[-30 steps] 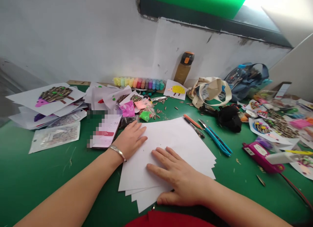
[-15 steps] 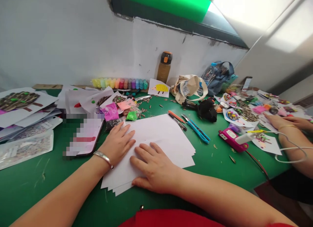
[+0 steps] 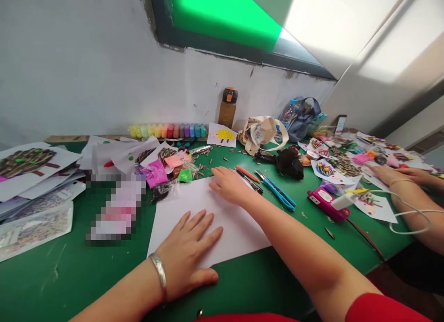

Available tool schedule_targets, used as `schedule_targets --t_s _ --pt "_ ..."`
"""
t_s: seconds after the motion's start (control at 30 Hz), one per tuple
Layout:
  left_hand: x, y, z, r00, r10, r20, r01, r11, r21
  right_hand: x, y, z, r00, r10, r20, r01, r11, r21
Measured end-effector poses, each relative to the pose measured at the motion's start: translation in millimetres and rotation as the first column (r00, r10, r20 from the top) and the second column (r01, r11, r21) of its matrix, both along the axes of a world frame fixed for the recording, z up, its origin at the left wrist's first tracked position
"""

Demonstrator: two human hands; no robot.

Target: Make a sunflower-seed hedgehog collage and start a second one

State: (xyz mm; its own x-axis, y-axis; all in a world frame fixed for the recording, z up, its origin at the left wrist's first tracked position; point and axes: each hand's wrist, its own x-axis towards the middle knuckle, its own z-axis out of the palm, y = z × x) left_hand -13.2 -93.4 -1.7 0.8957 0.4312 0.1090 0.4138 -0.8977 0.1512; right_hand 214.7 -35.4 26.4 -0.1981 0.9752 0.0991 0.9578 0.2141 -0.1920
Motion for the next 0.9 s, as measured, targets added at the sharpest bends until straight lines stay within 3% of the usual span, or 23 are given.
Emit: schedule_targets --t_s 0.17,0.4,0.6,0.67,0.8,0.9 --pt "0.3 3.7 3.6 0.998 0.006 -0.06 -0.006 1.0 -0.011 -5.2 -2.5 -7.8 0.998 -0.018 0.061 0.019 1.0 -0.008" --pt "-1.8 -2.8 10.1 0.999 0.016 -0.031 -0.016 1.0 0.001 -10.2 -12.1 -9.3 0.984 -0.096 0.15 0.092 0.995 0.033" --pt "-2.7 -5.1 10.3 0.999 0.012 -0.042 -0.013 1.0 -0.028 -20.7 -22.6 -10.5 0.984 -0.153 0.091 0.15 0.988 0.049" --pt "-2.1 -5.3 12.9 0.997 0.02 -0.07 -0.023 0.999 -0.034 -25.2 -31.5 -8.1 0.993 -0.106 0.047 0.105 0.994 0.033" --pt "0.4 -6.2 18.5 0.993 0.048 -0.112 -0.056 0.996 -0.067 -32.4 -55.0 -5.5 0.99 0.124 -0.068 -0.13 0.987 -0.09" --pt "1.6 -7.3 17.0 0.992 0.073 -0.106 -0.082 0.993 -0.081 -34.1 -66.4 -11.4 0.975 0.18 -0.132 -0.203 0.962 -0.181"
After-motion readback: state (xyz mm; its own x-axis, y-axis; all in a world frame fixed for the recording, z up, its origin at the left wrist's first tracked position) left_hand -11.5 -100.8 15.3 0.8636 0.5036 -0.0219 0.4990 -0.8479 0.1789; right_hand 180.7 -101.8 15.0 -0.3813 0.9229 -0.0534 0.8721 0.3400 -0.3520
